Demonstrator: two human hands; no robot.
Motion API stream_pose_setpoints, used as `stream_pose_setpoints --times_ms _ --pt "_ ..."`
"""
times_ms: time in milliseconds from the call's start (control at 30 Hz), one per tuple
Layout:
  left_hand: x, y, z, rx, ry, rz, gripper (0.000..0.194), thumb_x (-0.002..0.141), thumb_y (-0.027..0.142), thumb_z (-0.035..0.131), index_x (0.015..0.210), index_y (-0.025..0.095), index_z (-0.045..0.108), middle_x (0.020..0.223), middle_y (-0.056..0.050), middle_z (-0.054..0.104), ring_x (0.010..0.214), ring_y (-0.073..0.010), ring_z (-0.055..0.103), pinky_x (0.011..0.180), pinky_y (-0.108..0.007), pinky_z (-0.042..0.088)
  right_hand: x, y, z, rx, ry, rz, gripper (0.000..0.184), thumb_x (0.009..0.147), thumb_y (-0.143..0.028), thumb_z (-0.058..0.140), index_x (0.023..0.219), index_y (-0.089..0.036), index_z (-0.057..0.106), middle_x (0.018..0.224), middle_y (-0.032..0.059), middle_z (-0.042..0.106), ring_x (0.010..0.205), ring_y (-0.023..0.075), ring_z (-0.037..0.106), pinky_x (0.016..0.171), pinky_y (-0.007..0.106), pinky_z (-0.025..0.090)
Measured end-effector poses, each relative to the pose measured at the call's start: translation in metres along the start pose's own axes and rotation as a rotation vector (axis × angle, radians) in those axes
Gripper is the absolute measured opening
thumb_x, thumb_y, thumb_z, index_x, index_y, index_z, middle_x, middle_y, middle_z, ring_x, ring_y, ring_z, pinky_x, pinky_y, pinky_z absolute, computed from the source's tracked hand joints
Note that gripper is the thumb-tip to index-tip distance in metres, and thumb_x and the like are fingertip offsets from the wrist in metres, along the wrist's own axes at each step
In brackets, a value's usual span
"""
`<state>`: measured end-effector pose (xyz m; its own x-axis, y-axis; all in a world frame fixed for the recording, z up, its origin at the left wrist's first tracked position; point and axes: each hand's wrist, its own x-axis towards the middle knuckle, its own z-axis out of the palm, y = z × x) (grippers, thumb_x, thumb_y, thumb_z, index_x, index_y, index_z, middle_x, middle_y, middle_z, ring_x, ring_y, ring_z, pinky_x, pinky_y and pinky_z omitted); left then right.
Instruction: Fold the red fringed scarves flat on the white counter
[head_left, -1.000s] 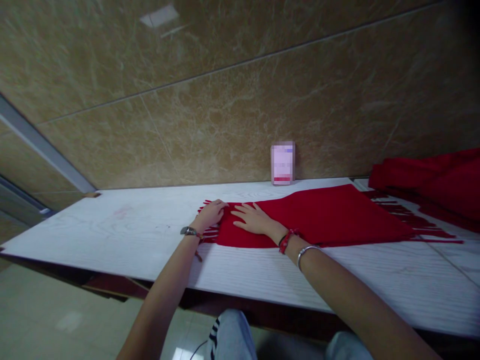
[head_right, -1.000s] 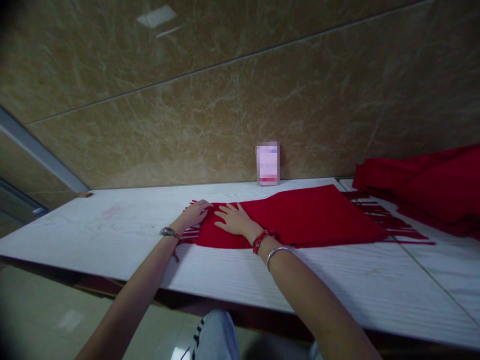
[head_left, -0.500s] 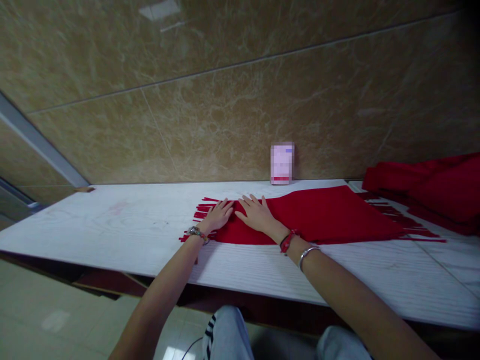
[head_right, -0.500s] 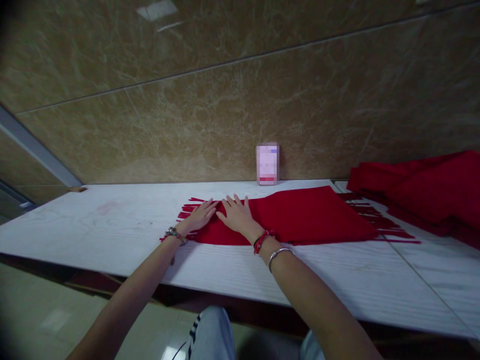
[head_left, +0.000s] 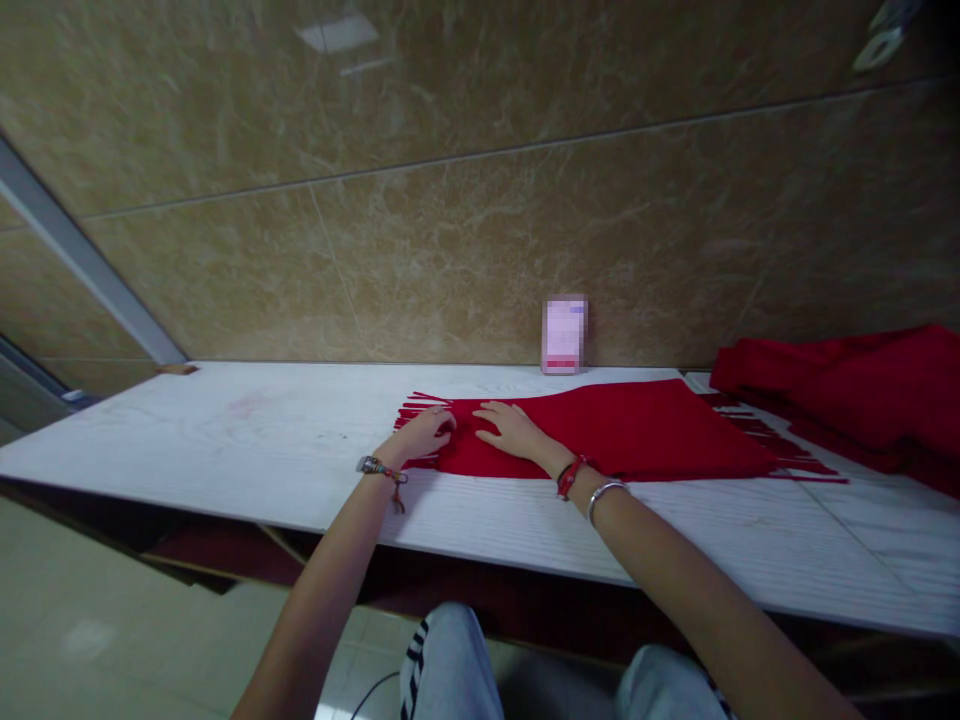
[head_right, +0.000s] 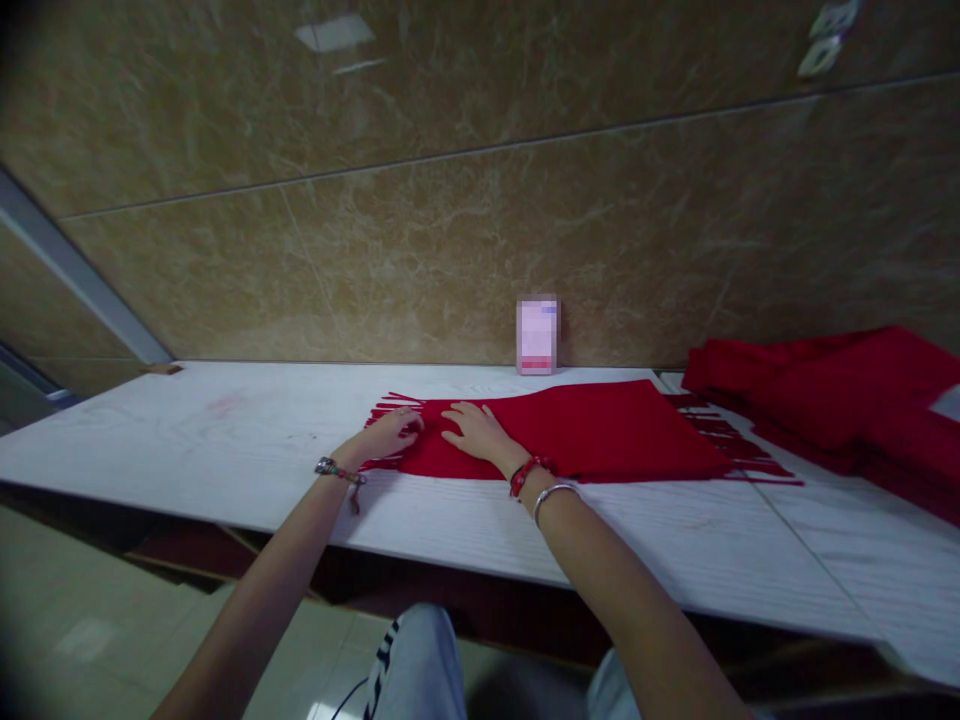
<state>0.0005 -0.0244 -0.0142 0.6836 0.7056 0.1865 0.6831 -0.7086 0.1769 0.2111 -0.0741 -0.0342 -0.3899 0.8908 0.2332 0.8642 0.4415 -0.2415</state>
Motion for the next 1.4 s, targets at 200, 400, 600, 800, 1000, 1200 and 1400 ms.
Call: stream_pose_setpoints --times_ms 200,400,600,800,1000,1200,1400 --pt "-0.013 -0.019 -0.002 -0.073 -0.019 -0.049 0.026 0.074 0.014 0.054 0.097 0.016 0.064 0.098 -0.007 0.062 0.095 -0.0169 0.055 0.088 -0.030 0.043 0.001 0.001 0.005 -0.014 -0.063 0.011 0.046 0.090 -0.040 0.034 0.132 -0.021 0.041 0.140 0.0088 0.037 0.130 0.0218 0.028 0.105 0.047 0.018" --pt "0.004 0.000 0.013 -0.164 0.056 -0.072 0.032 0.075 0.013 0.055 0.106 0.014 0.062 0.107 -0.010 0.059 0.101 -0.0183 0.052 0.093 -0.034 0.041 0.001 -0.001 0.004 -0.003 -0.012 -0.008 0.043 0.089 -0.036 0.037 0.127 -0.018 0.046 0.138 0.0099 0.041 0.127 0.0222 0.031 0.105 0.047 0.020" --pt "0.021 0.015 0.019 -0.287 0.181 -0.079 0.018 0.078 0.016 0.054 0.093 0.016 0.065 0.098 -0.007 0.060 0.096 -0.0167 0.053 0.092 -0.036 0.041 0.000 -0.002 0.003 0.029 0.014 -0.050 0.042 0.087 -0.029 0.039 0.127 -0.021 0.045 0.135 0.0095 0.043 0.125 0.0220 0.034 0.103 0.051 0.020" --pt "0.021 0.022 0.020 -0.255 0.176 -0.062 0.015 0.069 0.011 0.060 0.083 0.015 0.064 0.097 -0.006 0.058 0.095 -0.0177 0.053 0.092 -0.036 0.041 0.000 -0.003 0.001 0.030 -0.004 -0.015 0.041 0.086 -0.026 0.038 0.125 -0.019 0.048 0.135 0.0108 0.044 0.125 0.0222 0.034 0.104 0.049 0.019" --pt "0.022 0.025 0.016 -0.153 0.193 -0.054 0.013 0.072 0.010 0.051 0.078 0.015 0.062 0.091 -0.006 0.058 0.090 -0.0165 0.054 0.087 -0.033 0.043 0.001 -0.002 0.001 0.034 0.004 -0.014 0.041 0.087 -0.029 0.040 0.126 -0.019 0.047 0.135 0.0098 0.044 0.125 0.0216 0.035 0.103 0.048 0.021" --pt "-0.010 -0.009 -0.015 0.142 0.223 -0.462 0.029 0.075 0.006 0.038 0.081 0.014 0.065 0.089 -0.009 0.062 0.088 -0.0190 0.057 0.080 -0.032 0.045 0.002 0.001 0.004 0.016 -0.009 -0.010 0.042 0.089 -0.038 0.037 0.126 -0.021 0.048 0.136 0.0086 0.042 0.126 0.0210 0.032 0.103 0.046 0.021" --pt "-0.057 -0.019 -0.034 0.393 0.207 -0.749 0.030 0.076 0.013 0.044 0.101 0.016 0.062 0.103 -0.016 0.059 0.093 -0.0292 0.056 0.073 -0.043 0.046 -0.001 -0.006 -0.009 0.101 0.097 -0.096 0.040 0.088 -0.035 0.042 0.126 -0.021 0.048 0.131 0.0103 0.047 0.123 0.0210 0.036 0.102 0.044 0.023"
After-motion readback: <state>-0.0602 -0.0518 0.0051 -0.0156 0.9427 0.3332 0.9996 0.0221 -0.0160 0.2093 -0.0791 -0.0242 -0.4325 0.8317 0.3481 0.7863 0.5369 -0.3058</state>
